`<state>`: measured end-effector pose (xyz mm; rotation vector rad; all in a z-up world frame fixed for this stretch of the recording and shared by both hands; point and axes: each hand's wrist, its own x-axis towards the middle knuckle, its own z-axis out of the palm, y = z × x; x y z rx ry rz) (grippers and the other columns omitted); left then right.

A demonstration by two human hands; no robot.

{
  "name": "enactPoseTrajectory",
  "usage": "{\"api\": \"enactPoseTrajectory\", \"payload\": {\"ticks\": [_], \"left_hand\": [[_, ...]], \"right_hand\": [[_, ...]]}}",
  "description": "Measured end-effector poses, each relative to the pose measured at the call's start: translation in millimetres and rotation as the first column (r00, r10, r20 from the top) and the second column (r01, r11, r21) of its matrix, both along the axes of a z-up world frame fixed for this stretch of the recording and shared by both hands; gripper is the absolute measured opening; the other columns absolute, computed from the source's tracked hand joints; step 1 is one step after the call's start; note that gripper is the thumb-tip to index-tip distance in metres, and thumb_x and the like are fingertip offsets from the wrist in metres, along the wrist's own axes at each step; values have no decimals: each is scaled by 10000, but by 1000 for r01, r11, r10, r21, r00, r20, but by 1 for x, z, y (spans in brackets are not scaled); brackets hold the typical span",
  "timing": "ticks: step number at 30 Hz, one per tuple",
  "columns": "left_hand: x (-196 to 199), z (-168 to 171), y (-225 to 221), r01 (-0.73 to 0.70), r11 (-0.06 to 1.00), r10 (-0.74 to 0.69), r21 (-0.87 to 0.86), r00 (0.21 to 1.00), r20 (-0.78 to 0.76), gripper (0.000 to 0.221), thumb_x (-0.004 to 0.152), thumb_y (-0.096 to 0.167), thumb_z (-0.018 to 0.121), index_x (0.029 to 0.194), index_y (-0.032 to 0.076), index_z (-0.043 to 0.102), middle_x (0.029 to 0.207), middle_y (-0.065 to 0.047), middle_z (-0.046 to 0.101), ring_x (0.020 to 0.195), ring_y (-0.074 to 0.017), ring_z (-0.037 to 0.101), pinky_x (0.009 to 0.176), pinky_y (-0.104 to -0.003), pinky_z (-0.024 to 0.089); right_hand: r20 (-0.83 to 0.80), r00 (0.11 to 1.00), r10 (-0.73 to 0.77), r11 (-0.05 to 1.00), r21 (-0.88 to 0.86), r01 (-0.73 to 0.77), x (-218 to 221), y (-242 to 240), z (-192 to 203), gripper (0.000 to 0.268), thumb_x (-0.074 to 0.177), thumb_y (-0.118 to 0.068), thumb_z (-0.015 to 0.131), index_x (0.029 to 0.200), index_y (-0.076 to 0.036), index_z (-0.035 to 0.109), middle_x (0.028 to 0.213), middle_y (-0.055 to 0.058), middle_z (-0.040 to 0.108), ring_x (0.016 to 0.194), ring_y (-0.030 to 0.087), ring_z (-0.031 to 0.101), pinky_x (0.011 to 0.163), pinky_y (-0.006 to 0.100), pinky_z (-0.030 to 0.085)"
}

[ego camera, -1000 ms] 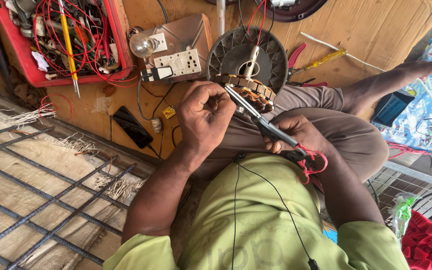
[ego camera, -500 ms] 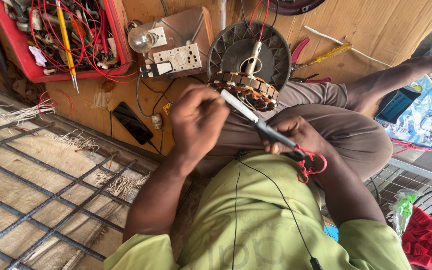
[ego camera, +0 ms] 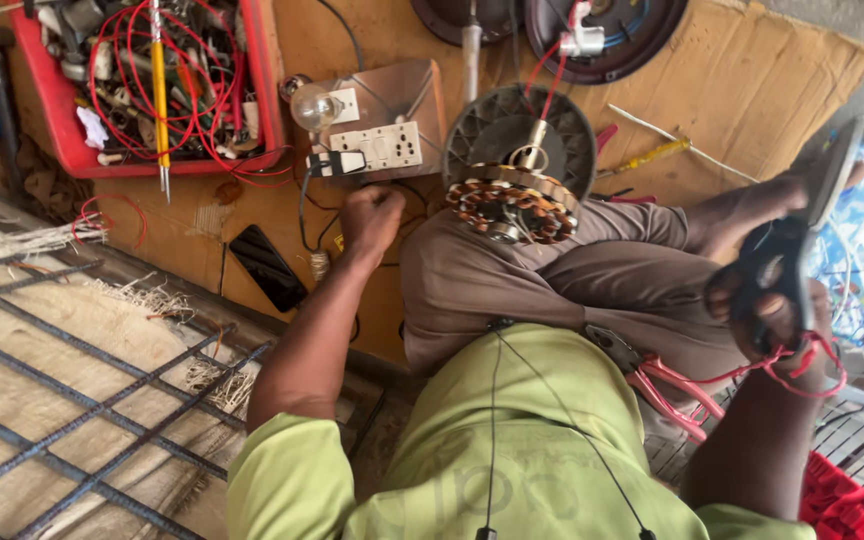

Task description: The person sits on the floor and repairs an electrical motor stator. They use pliers and a screwdriver to strip, cut, and arrange copper wires within the stator slots. The person also uses a soldering iron to connect wires and a multimeter to test the electrical connections.

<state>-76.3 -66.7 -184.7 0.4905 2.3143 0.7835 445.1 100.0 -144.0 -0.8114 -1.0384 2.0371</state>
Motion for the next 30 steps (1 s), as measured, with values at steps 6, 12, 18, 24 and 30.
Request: {"api": "enactPoseTrajectory", "payload": {"ticks": [6, 12, 18, 24, 30], "left_hand": [[-9, 50, 6, 156, 985, -147, 70, 981, -130, 154, 828, 107, 728, 956, 59, 798, 825, -87, 780, 716, -134, 725, 693, -310, 572], [16, 154, 47, 508, 703, -507, 497, 849, -151, 302, 908, 129, 807, 1184, 23, 746, 1192, -145, 734, 1083, -215, 715, 957, -332, 580], [51, 180, 85, 567, 508, -628, 649, 759, -172, 387, 904, 48, 800, 1263, -35, 682, 1334, -177, 687, 1257, -270, 679, 1102, -365, 530], [62, 175, 93, 398, 702, -574, 590, 807, 139, 335, 904, 44, 747, 1229, -17, 693, 1305, -126, 703, 1069, -192, 740, 816, -307, 610], [62, 170, 93, 441, 624, -602, 645, 798, 37, 300, 934, 43, 742, 1224, -22, 703, 1311, -129, 702, 1143, -187, 722, 918, -284, 636]], "right_hand": [[303, 933, -194, 968, -97, 232, -17, -4, 4, 455, 1014, -332, 802, 1240, 30, 646, 980, 132, 683, 800, 209, 660, 713, 321, 538], [340, 898, -281, 947, -51, 316, -38, -10, 17, 421, 1025, -312, 776, 1217, 42, 654, 950, 125, 678, 810, 209, 656, 724, 317, 531], [381, 871, -309, 943, 2, 334, -46, -13, 18, 397, 1052, -314, 736, 1161, 62, 668, 934, 141, 684, 805, 204, 664, 739, 314, 546], [440, 846, -303, 937, -26, 349, -44, -10, 7, 343, 1032, -254, 734, 1155, 59, 666, 963, 157, 703, 805, 209, 683, 736, 325, 564], [447, 843, -300, 932, -53, 360, -42, -10, 5, 337, 1028, -246, 739, 1154, 58, 668, 965, 164, 708, 804, 212, 688, 749, 324, 572]]}}
